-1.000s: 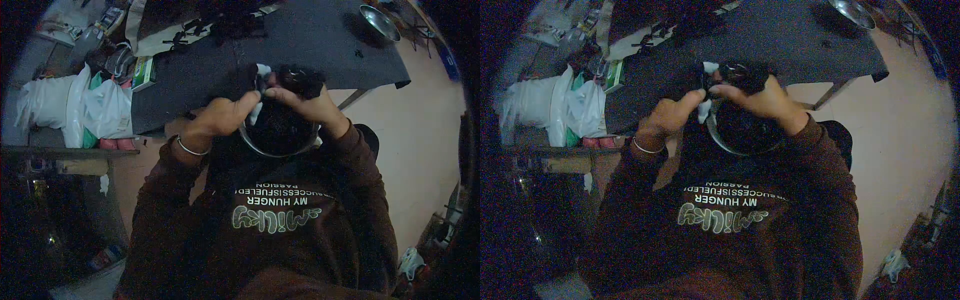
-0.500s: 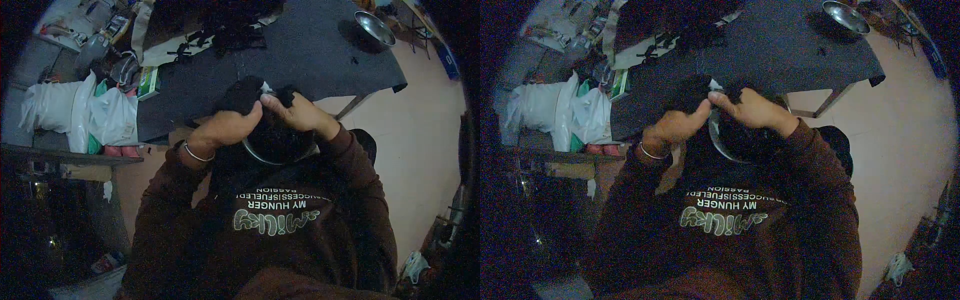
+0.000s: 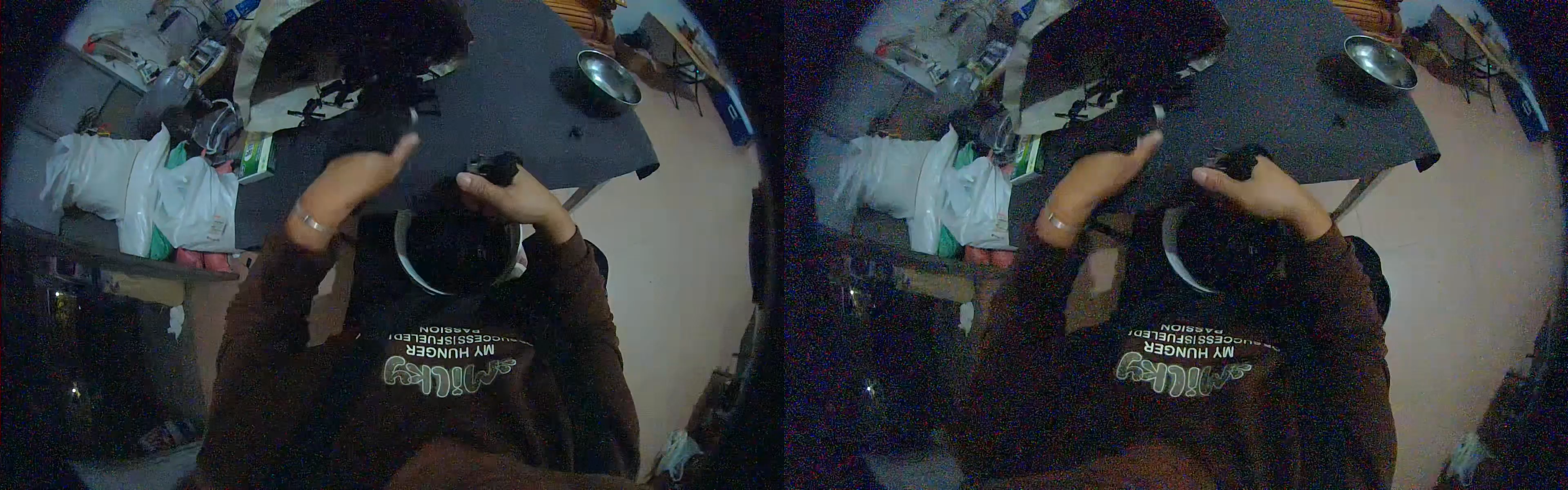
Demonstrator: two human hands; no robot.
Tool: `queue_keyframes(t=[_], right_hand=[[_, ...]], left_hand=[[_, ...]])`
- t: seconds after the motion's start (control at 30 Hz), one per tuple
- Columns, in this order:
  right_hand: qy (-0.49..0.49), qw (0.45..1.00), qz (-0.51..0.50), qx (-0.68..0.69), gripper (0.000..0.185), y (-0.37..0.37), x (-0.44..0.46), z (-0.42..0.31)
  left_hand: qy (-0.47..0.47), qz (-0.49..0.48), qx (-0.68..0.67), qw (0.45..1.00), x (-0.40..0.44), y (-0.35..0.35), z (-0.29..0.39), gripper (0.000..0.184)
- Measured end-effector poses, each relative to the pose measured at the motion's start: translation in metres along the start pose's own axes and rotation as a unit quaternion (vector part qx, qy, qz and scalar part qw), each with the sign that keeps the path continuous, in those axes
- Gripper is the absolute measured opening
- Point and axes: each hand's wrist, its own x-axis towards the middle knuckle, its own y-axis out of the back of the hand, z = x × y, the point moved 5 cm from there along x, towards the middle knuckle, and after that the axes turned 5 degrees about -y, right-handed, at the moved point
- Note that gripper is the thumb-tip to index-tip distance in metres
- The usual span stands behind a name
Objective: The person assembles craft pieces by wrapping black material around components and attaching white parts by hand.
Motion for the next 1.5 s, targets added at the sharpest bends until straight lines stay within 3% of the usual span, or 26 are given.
queue_keyframes(t=[0.07,0.1,0.17,0.2,0.23,0.37,0.43,0.57,0.8,0.87,0.9,0.97,1.03,1.17,1.23,1.27,1.3,1.33,1.37,1.43,1.5], right_hand=[[0.051,0.998,0.015,-0.013,0.038,0.004,0.002,-0.004],[0.053,0.998,0.017,-0.014,0.038,0.004,0.003,-0.001],[0.080,0.996,0.040,-0.004,0.037,0.006,0.005,0.002],[0.080,0.996,0.041,-0.004,0.037,0.006,0.004,0.000],[0.061,0.997,0.036,-0.015,0.036,0.007,0.004,-0.002],[0.031,0.998,0.058,-0.019,0.035,0.012,-0.001,0.000],[0.053,0.995,0.088,0.003,0.034,0.012,-0.001,0.001],[0.064,0.988,0.142,-0.016,0.029,0.015,0.004,-0.002],[0.125,0.971,0.201,-0.019,0.022,0.011,0.011,0.001],[0.260,0.923,0.277,-0.065,0.019,0.007,0.009,-0.003],[0.260,0.923,0.277,-0.066,0.019,0.007,0.010,-0.005],[0.304,0.900,0.284,-0.127,0.028,0.004,0.008,-0.015],[0.312,0.900,0.272,-0.135,0.030,0.002,0.008,-0.016],[0.345,0.893,0.251,-0.143,0.032,-0.002,0.000,-0.023],[0.342,0.882,0.260,-0.196,0.032,0.001,-0.008,-0.033],[0.337,0.867,0.268,-0.249,0.033,0.004,-0.011,-0.040],[0.338,0.868,0.265,-0.249,0.033,0.004,-0.013,-0.042],[0.351,0.858,0.249,-0.279,0.035,0.000,-0.015,-0.042],[0.363,0.847,0.234,-0.309,0.036,-0.005,-0.015,-0.042],[0.363,0.835,0.245,-0.333,0.037,-0.011,-0.012,-0.036],[0.360,0.822,0.256,-0.358,0.037,-0.011,-0.013,-0.035]], left_hand=[[0.004,-0.045,0.101,0.994,0.033,0.002,-0.005,0.053],[-0.053,0.090,0.144,0.984,0.050,0.001,-0.012,0.052],[-0.109,0.222,0.183,0.952,0.071,0.007,-0.010,0.051],[-0.004,0.085,0.115,0.990,0.085,0.001,-0.019,0.055],[0.101,-0.054,0.043,0.992,0.089,-0.010,-0.026,0.065],[0.105,-0.089,0.062,0.989,0.063,-0.021,-0.001,0.063],[-0.127,0.163,0.063,0.976,0.042,-0.006,0.022,0.040],[-0.105,0.059,0.086,0.989,0.043,-0.005,0.003,0.033],[-0.094,0.152,0.043,0.983,0.036,0.014,0.002,0.029],[-0.107,0.178,0.022,0.978,0.031,0.017,0.001,0.029],[-0.198,0.258,0.144,0.935,0.021,0.023,0.015,0.029],[-0.281,0.328,0.260,0.863,0.007,0.025,0.035,0.029],[-0.223,0.290,0.156,0.917,0.010,0.028,0.040,0.030],[-0.205,0.299,0.182,0.914,0.004,0.035,0.056,0.031],[-0.273,0.298,0.199,0.893,-0.003,0.031,0.069,0.031],[-0.268,0.299,0.198,0.894,-0.006,0.036,0.077,0.031],[-0.199,0.202,0.028,0.958,-0.004,0.035,0.070,0.034],[-0.165,0.147,-0.060,0.973,-0.005,0.033,0.069,0.036],[-0.121,0.099,-0.144,0.977,-0.007,0.033,0.070,0.038],[0.123,-0.038,-0.264,0.956,-0.012,0.031,0.070,0.048],[0.152,-0.065,-0.268,0.949,-0.013,0.024,0.065,0.048]])
